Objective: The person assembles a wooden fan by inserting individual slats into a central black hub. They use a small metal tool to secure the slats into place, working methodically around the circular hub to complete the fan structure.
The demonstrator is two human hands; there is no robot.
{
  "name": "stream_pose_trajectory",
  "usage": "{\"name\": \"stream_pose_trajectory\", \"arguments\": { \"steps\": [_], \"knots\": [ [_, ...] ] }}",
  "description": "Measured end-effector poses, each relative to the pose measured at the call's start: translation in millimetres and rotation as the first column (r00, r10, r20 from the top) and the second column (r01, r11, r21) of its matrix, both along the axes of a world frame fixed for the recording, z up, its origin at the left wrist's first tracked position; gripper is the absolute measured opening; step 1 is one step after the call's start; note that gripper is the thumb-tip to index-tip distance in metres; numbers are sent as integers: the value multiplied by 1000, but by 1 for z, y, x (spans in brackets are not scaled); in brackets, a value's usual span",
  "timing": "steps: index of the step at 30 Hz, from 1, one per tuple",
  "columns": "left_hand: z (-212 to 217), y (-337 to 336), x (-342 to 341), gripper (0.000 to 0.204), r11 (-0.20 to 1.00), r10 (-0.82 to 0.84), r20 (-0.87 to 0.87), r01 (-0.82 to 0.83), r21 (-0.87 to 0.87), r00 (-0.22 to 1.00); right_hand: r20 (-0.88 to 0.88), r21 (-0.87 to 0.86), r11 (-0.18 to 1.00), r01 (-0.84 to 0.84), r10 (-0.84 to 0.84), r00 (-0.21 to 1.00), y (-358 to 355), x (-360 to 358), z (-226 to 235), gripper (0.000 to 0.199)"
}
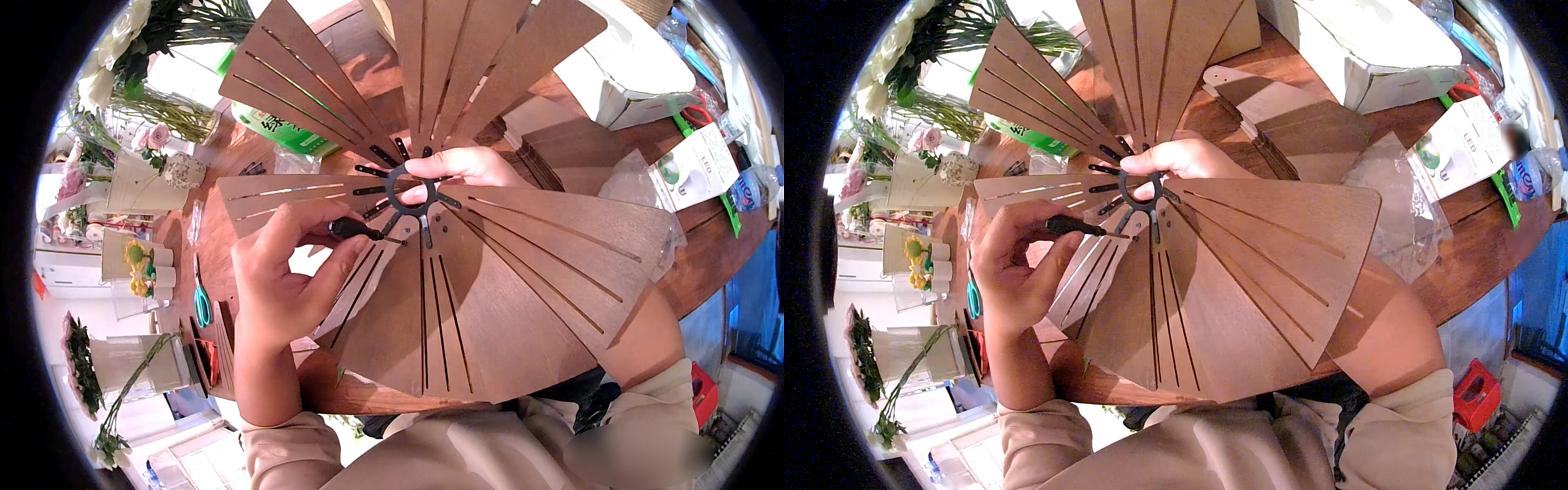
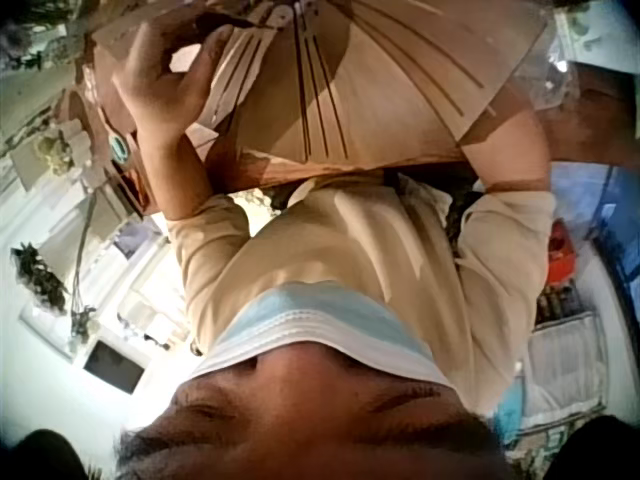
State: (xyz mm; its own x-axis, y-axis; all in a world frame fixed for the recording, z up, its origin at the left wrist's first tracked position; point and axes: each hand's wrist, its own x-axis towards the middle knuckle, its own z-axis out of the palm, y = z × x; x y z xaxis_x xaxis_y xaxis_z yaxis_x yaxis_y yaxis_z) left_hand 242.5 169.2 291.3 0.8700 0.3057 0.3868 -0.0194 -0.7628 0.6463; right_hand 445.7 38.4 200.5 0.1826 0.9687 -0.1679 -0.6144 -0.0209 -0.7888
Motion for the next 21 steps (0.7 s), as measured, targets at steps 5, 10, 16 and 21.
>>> {"name": "stream_pose_trajectory", "arguments": {
  "steps": [5, 10, 16, 21],
  "knots": [
    [-3, 0, 5, 25, 999, -25, -3, 26, 40, 1000, -62, -9, 1000, -22, 22, 998, 2, 4, -3, 26],
    [-5, 2, 6, 24, 999, -42, -19, 42, 8, 999, 40, 54, 999, -8, 5, 999, 2, 2, -5, 24],
    [-2, 0, 5, 23, 999, -28, -69, 29, 19, 997, 57, 69, 998, 14, -18, 998, 3, 5, -8, 28],
    [4, 2, 7, 21, 970, -171, -105, 186, 156, 980, 128, 66, 998, 15, -23, 992, 1, 5, -6, 28]
  ]
}}
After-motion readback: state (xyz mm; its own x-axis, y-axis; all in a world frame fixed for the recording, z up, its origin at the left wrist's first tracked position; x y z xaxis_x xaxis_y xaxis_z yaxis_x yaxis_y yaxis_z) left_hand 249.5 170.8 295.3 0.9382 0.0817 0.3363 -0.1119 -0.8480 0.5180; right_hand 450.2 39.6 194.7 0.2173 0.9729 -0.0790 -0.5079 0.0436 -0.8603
